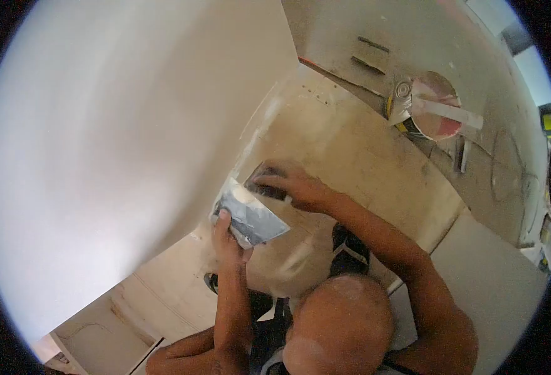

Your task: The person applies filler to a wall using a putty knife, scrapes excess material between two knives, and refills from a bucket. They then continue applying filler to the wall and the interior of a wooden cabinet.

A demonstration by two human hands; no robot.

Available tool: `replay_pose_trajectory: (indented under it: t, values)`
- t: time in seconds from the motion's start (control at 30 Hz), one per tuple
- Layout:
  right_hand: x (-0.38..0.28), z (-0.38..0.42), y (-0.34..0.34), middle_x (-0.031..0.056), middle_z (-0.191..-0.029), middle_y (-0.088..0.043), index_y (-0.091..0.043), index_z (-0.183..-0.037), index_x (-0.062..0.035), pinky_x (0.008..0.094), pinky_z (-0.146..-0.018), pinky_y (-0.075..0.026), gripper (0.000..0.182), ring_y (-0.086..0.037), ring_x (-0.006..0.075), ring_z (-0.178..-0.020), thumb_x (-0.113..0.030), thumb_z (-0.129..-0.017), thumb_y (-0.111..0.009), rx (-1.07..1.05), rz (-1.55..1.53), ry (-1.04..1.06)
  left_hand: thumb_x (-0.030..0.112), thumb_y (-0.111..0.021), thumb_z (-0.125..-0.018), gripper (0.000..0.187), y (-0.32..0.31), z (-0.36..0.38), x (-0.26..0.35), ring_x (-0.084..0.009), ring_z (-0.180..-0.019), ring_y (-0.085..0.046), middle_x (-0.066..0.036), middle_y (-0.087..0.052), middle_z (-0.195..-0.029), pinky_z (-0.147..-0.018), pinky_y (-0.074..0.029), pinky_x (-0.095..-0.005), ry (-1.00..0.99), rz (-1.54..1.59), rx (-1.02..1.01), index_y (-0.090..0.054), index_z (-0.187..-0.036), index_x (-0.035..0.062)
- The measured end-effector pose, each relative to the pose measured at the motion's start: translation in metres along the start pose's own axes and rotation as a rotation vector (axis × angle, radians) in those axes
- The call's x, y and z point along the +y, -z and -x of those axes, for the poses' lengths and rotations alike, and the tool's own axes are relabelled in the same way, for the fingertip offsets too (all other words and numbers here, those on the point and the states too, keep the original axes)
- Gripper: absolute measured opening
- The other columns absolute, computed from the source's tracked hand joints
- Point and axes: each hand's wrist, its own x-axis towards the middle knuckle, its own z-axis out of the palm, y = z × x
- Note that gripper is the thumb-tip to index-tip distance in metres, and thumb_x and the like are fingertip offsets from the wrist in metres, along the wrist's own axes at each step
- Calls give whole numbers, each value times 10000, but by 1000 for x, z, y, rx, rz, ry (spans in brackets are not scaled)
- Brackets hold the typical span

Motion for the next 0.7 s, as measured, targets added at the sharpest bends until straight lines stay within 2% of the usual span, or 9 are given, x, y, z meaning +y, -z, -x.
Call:
replay_pose_trajectory:
  t: [0.1, 0.2, 0.27, 0.33, 0.4, 0.47, 0.5, 0.57, 0.7]
  values:
    - [-1, 6, 9, 184, -1172, -559, -553, -1204, -57, 425, -1023, -382, 462, -493, 300, -1167, 24, -753, -614, 320, -39, 27, 264, -515, -928, 413, 6, -9, 3, -302, -1010, -612, -143, -577, -1143, -773, -567, -435, -162, -67, 37, -427, -1262, 36]
    - [-26, 21, 25, 171, -1172, -575, -547, -1207, -54, 378, -954, -444, 469, -567, 303, -1085, 64, -753, -569, 428, -683, -404, 132, -537, -922, 383, -18, -17, 16, -352, -1170, -524, -176, -491, -1309, -1008, -391, -480, -603, -747, -234, -454, -1263, -22]
    - [-18, 22, 17, 114, -1069, -636, -561, -1174, -52, 349, -838, -513, 378, -642, 269, -936, -19, -798, -578, 265, -1960, -520, 83, -556, -884, 370, -47, -11, 27, -372, -1189, -506, -174, -495, -1311, -1011, -389, -482, -595, -907, -324, -493, -1242, 10]
    - [-33, 22, 23, 97, -985, -644, -573, -1122, -47, 354, -780, -529, 320, -648, 239, -877, -86, -806, -614, 246, -1936, -594, -41, -598, -742, 493, -52, -30, 32, -394, -1221, -482, -151, -514, -1311, -1002, -395, -483, -988, -1236, -719, -581, -1193, 158]
    - [-36, 33, 23, 79, -900, -652, -585, -1069, -41, 358, -723, -546, 285, -654, 209, -818, -152, -815, -650, 228, -1910, -670, -41, -602, -708, 540, -45, -29, 39, -391, -1229, -474, -135, -521, -1307, -989, -401, -481, -961, -1356, -691, -583, -1190, 203]
    - [-25, 52, 20, 82, -916, -653, -585, -1074, -45, 348, -705, -544, 314, -654, 200, -816, -187, -805, -661, 558, -335, 92, -38, -610, -671, 590, -35, -27, 49, -365, -1245, -469, -95, -530, -1306, -952, -416, -485, -930, -1556, -663, -590, -1192, 238]
    - [-22, 53, 28, 82, -916, -653, -585, -1074, -45, 348, -705, -544, 314, -654, 200, -816, -187, -805, -661, 560, -336, 90, -38, -610, -671, 590, -31, -28, 54, -365, -1245, -469, -95, -530, -1306, -952, -416, -485, -928, -1556, -666, -590, -1192, 238]
    - [-24, 41, 58, 90, -1008, -646, -571, -1127, -36, 307, -798, -523, 381, -633, 190, -949, -222, -803, -648, 336, -1686, -579, -45, -604, -670, 605, -23, -22, 59, -371, -1244, -468, -88, -527, -1312, -948, -421, -470, -662, -1939, -842, -594, -1206, 236]
    - [36, -5, 68, 79, -1001, -651, -592, -1124, -25, 325, -826, -471, 397, -614, 208, -947, -260, -811, -662, 746, -993, -638, -87, -571, -659, 631, 2, -4, 28, -368, -1237, -475, -112, -519, -1314, -969, -426, -450, -570, -1640, -650, -605, -1205, 227]
